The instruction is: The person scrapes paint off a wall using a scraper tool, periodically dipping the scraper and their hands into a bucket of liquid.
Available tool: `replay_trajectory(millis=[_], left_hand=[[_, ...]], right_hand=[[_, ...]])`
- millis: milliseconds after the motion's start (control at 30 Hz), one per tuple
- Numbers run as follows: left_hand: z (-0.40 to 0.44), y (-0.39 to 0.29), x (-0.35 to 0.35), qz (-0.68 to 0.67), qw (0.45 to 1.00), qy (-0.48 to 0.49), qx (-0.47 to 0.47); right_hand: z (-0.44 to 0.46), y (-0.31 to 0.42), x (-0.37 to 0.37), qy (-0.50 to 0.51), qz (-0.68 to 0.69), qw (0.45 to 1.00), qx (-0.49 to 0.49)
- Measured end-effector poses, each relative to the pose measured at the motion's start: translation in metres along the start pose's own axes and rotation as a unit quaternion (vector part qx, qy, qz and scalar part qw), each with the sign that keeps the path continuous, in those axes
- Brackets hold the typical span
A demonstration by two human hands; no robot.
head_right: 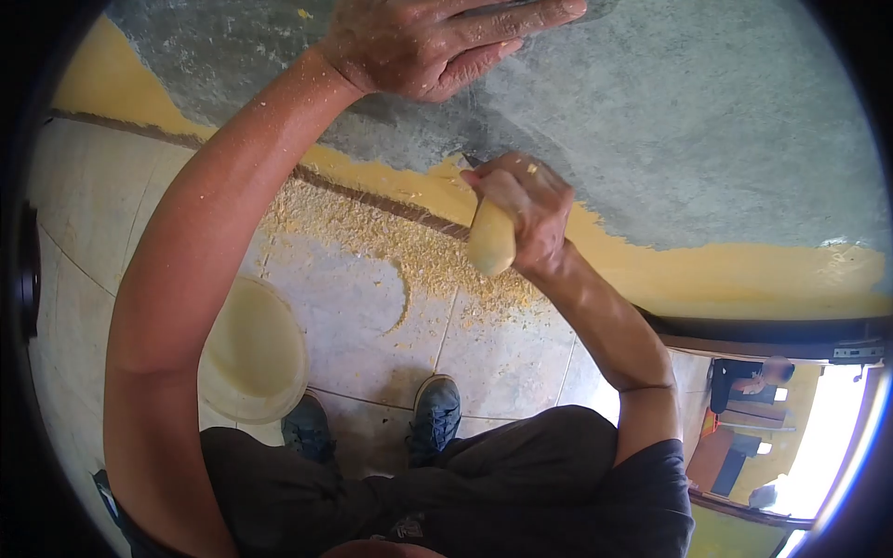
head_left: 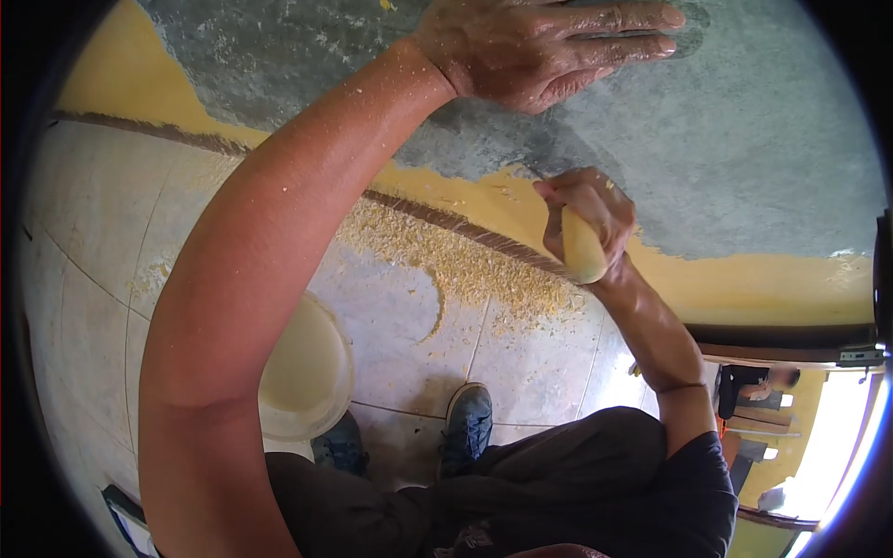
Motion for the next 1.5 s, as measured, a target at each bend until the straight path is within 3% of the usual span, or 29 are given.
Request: replay_trajectory(millis=[33,133,167,267,333,400,433,467,633,667,800,867,933,1000,1067,1133,1200,1233,1300,1367,1500], left_hand=[[0.000,-0.002,0.001,0.016,1.000,0.013,0.000],[0.003,-0.006,-0.002,-0.009,1.000,-0.029,0.006],[0.003,-0.003,0.001,-0.028,1.000,0.007,-0.012],[-0.001,-0.002,0.002,0.001,1.000,0.008,0.007],[-0.003,-0.003,0.002,-0.010,1.000,0.013,0.001],[0.002,0.000,0.003,-0.018,1.000,0.009,0.002],[0.002,0.000,0.002,-0.017,1.000,-0.012,0.007],[-0.002,-0.002,0.001,-0.019,0.999,-0.029,0.005],[0.002,-0.005,-0.001,-0.008,0.999,-0.036,0.014],[0.003,-0.004,-0.002,-0.017,0.999,-0.035,0.009],[-0.003,-0.002,0.006,0.015,1.000,0.010,0.014],[-0.002,-0.003,-0.001,-0.029,0.998,-0.049,0.022],[-0.001,-0.005,0.000,-0.030,0.999,-0.022,0.013],[0.002,0.002,0.004,-0.029,0.999,0.011,-0.001],[-0.001,-0.003,0.001,-0.020,0.998,-0.052,0.033],[-0.006,-0.003,0.001,-0.015,0.999,-0.023,0.020],[0.000,-0.004,-0.001,-0.003,1.000,-0.002,0.018],[0.001,-0.004,0.001,-0.013,1.000,0.007,0.012],[0.002,-0.001,0.008,-0.026,0.999,0.018,0.003],[0.000,-0.001,0.000,-0.041,0.998,-0.053,0.019],[0.002,-0.005,0.000,-0.028,1.000,0.005,0.011]], right_hand=[[-0.002,0.005,0.006,0.020,-0.033,0.998,-0.052],[-0.020,0.009,0.033,0.055,-0.039,0.996,-0.055],[-0.016,0.013,0.028,0.024,-0.050,0.996,-0.071],[-0.009,0.005,0.014,0.033,-0.023,0.999,-0.016],[-0.023,0.003,0.019,0.002,-0.003,1.000,-0.030],[-0.022,0.017,0.024,0.028,-0.023,0.994,-0.106],[-0.020,-0.003,0.020,0.030,-0.041,0.998,-0.040],[-0.009,-0.005,0.011,-0.020,-0.030,0.999,-0.036],[-0.022,0.000,0.039,0.049,-0.022,0.998,-0.030],[-0.023,0.005,0.043,0.071,-0.012,0.995,-0.065],[-0.012,0.010,0.015,0.007,-0.010,0.999,-0.042],[-0.017,0.004,0.015,-0.005,-0.020,0.999,-0.027],[-0.022,-0.006,0.040,0.068,0.007,0.998,0.002],[-0.004,0.002,0.030,0.059,-0.013,0.997,-0.045],[0.010,0.004,0.001,-0.036,0.026,0.999,-0.024],[-0.002,0.006,0.004,-0.031,-0.058,0.998,-0.020],[-0.028,-0.013,0.032,-0.003,0.084,0.996,-0.024],[-0.018,0.003,0.031,0.010,0.009,0.999,-0.048],[0.002,0.000,0.019,-0.004,0.006,0.999,-0.038],[0.010,0.008,0.003,-0.023,-0.025,0.998,-0.051],[-0.033,-0.017,0.045,0.047,0.023,0.999,-0.013]])
Point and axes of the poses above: each hand's wrist, its own z-axis towards the middle knuckle, its own x-axis out of the palm, y = z × x, the point moved 10 cm from there along z, towards the middle knuckle, and after that the axes turned 6 degrees about -x, right-handed, at the moved point
